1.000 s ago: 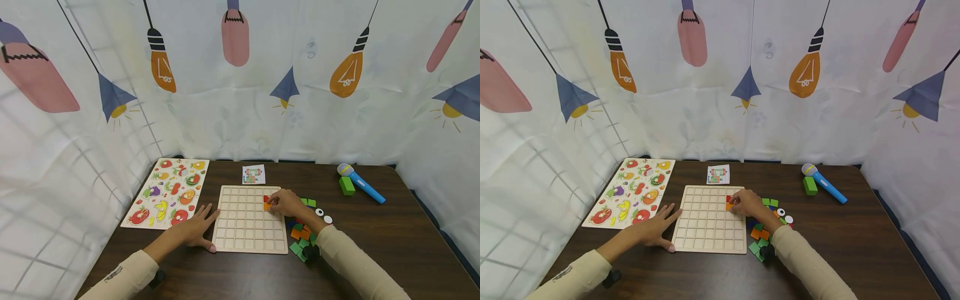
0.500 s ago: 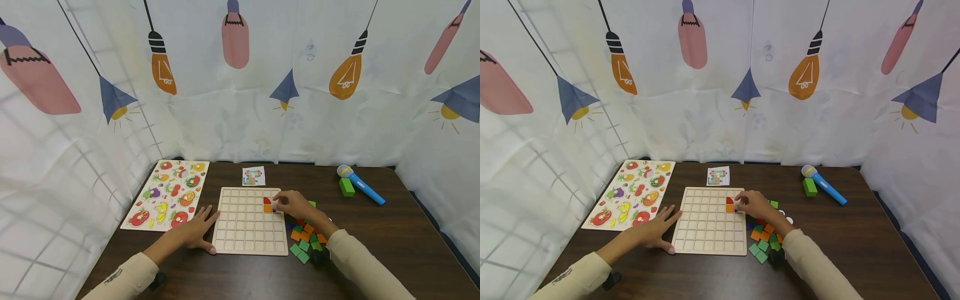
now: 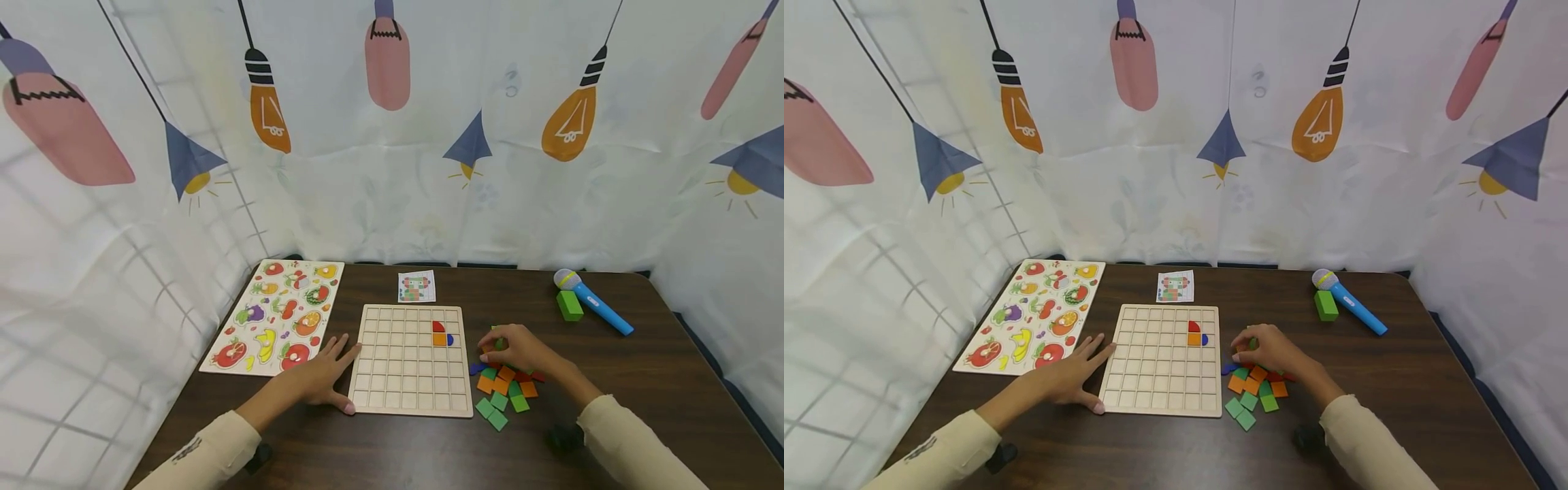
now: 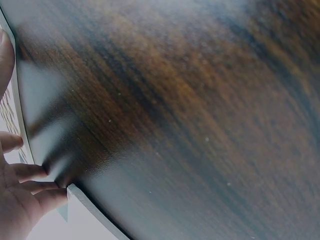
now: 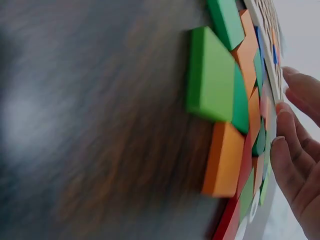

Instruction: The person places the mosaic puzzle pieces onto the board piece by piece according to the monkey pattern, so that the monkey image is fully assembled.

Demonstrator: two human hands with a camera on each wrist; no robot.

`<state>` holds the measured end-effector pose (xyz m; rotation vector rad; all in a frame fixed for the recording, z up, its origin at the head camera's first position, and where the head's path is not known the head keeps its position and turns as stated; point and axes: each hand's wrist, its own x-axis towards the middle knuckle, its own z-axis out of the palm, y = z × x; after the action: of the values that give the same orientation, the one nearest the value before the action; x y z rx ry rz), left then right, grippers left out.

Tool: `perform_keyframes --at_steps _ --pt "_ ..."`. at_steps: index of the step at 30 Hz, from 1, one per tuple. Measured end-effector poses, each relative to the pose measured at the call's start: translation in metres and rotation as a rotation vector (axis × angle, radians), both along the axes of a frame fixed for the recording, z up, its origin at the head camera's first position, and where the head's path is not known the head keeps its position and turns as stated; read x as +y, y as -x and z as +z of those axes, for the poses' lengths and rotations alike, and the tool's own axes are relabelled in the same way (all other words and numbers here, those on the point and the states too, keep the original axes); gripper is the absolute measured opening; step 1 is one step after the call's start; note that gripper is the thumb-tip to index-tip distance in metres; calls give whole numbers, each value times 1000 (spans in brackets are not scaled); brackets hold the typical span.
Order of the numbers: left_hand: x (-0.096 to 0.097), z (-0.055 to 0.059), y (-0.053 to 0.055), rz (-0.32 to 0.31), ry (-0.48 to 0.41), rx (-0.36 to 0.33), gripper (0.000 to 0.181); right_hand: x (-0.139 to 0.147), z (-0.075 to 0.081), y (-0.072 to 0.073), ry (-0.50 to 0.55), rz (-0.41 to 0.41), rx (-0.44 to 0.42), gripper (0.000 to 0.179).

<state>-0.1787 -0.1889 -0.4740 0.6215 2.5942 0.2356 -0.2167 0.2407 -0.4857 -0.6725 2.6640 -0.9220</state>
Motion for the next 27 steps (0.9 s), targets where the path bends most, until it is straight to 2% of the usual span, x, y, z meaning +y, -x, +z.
perform_keyframes --at_steps 4,14,27 --pt "0 0 0 1 2 3 118 10 0 -6 -13 17 -4 25" --pt "0 2 0 5 0 10 118 19 0 -9 -53 76 67 15" --pt "0 -2 1 10 1 -2 119 21 2 -5 -76 92 0 22"
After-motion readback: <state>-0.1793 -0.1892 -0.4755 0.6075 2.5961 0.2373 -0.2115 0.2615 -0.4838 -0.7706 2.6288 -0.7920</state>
